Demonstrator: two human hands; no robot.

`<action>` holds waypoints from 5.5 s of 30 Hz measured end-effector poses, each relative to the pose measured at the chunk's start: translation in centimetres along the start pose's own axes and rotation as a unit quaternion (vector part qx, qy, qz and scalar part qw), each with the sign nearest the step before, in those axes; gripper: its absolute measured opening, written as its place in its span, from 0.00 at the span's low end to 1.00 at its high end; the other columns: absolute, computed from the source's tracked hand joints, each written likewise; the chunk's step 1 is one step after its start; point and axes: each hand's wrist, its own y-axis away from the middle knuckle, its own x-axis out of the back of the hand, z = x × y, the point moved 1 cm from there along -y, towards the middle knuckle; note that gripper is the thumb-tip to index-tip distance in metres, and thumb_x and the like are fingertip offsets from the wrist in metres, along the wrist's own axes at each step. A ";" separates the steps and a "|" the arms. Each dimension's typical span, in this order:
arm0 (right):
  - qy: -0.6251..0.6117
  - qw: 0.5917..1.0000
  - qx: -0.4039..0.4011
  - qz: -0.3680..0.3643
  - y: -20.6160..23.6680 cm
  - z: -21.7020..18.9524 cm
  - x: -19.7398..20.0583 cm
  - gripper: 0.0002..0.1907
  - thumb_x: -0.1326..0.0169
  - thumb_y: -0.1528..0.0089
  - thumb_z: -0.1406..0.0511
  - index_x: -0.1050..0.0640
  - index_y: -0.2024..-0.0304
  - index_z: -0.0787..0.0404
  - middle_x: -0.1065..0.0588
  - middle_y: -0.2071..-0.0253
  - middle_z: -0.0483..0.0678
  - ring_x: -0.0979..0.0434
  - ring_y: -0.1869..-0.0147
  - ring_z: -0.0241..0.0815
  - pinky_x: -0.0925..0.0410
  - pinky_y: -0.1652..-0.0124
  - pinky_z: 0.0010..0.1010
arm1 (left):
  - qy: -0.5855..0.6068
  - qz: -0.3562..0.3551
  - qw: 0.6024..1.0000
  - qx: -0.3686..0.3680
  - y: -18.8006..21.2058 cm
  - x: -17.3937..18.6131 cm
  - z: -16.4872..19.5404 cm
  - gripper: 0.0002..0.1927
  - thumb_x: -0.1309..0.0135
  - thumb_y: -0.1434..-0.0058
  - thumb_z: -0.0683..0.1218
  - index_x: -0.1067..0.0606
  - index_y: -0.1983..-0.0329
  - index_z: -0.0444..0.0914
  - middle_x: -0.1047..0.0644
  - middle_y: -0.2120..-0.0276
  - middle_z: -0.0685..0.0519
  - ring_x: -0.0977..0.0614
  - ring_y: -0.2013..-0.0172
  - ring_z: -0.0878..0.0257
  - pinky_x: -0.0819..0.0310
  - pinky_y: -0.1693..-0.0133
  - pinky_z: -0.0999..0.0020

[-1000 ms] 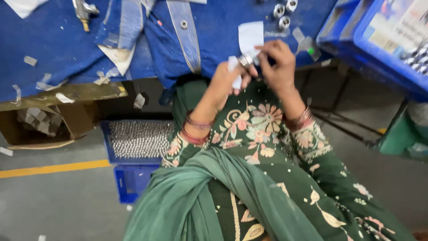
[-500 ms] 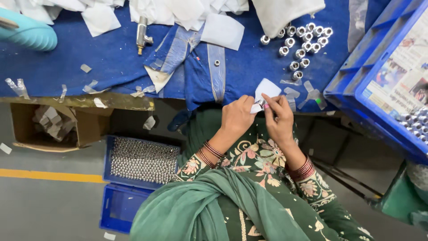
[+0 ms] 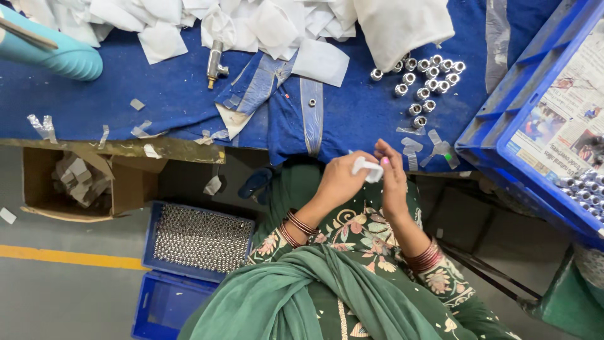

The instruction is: The person repeatedly picks small white fabric squares and metal rings from a table, wraps each ring with a square, and places the wrapped units on the table. The person handles items one at a time and continues the repetitive wrapping process throughout the clip.

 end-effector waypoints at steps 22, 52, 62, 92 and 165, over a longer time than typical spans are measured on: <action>-0.260 0.938 -0.223 -0.057 0.8 0.2 1.5 0.26 0.46 0.33 0.68 0.32 0.33 0.69 0.25 0.43 0.51 0.23 0.41 0.39 0.30 0.43 0.31 | -0.007 0.149 0.984 -0.098 2.7 1.2 4.0 0.07 0.41 0.34 0.46 0.20 0.57 0.38 0.20 0.61 0.50 0.15 0.65 0.53 0.22 0.63 0.64; -0.102 0.982 -0.140 -0.071 3.4 0.3 3.6 0.23 0.41 0.36 0.65 0.23 0.40 0.67 0.20 0.50 0.49 0.22 0.48 0.36 0.29 0.47 0.28 | 0.036 -0.024 0.993 -0.108 3.5 0.0 0.7 0.10 0.42 0.39 0.37 0.19 0.55 0.32 0.21 0.62 0.50 0.22 0.68 0.67 0.27 0.66 0.72; -0.178 0.978 -0.102 -0.029 2.7 -0.1 3.4 0.25 0.40 0.38 0.64 0.25 0.40 0.67 0.21 0.45 0.51 0.21 0.43 0.38 0.29 0.42 0.31 | 0.115 0.025 0.990 -0.081 5.5 -1.8 1.1 0.12 0.43 0.33 0.43 0.21 0.48 0.34 0.25 0.65 0.54 0.26 0.73 0.71 0.31 0.71 0.74; -0.110 0.972 -0.179 -0.105 2.9 -0.9 2.4 0.21 0.44 0.33 0.63 0.23 0.39 0.65 0.22 0.48 0.51 0.22 0.46 0.39 0.28 0.46 0.29 | 0.496 -0.082 0.829 0.246 2.2 -1.9 -4.2 0.07 0.46 0.38 0.38 0.32 0.61 0.38 0.30 0.77 0.55 0.32 0.84 0.70 0.45 0.83 0.77; 0.300 0.941 0.149 0.040 0.8 -5.1 3.2 0.19 0.33 0.32 0.65 0.24 0.41 0.60 0.28 0.53 0.47 0.29 0.55 0.35 0.34 0.57 0.19 | 0.309 0.060 0.942 0.115 1.2 -2.2 -4.2 0.08 0.38 0.36 0.40 0.25 0.69 0.35 0.24 0.76 0.58 0.27 0.77 0.76 0.36 0.74 0.80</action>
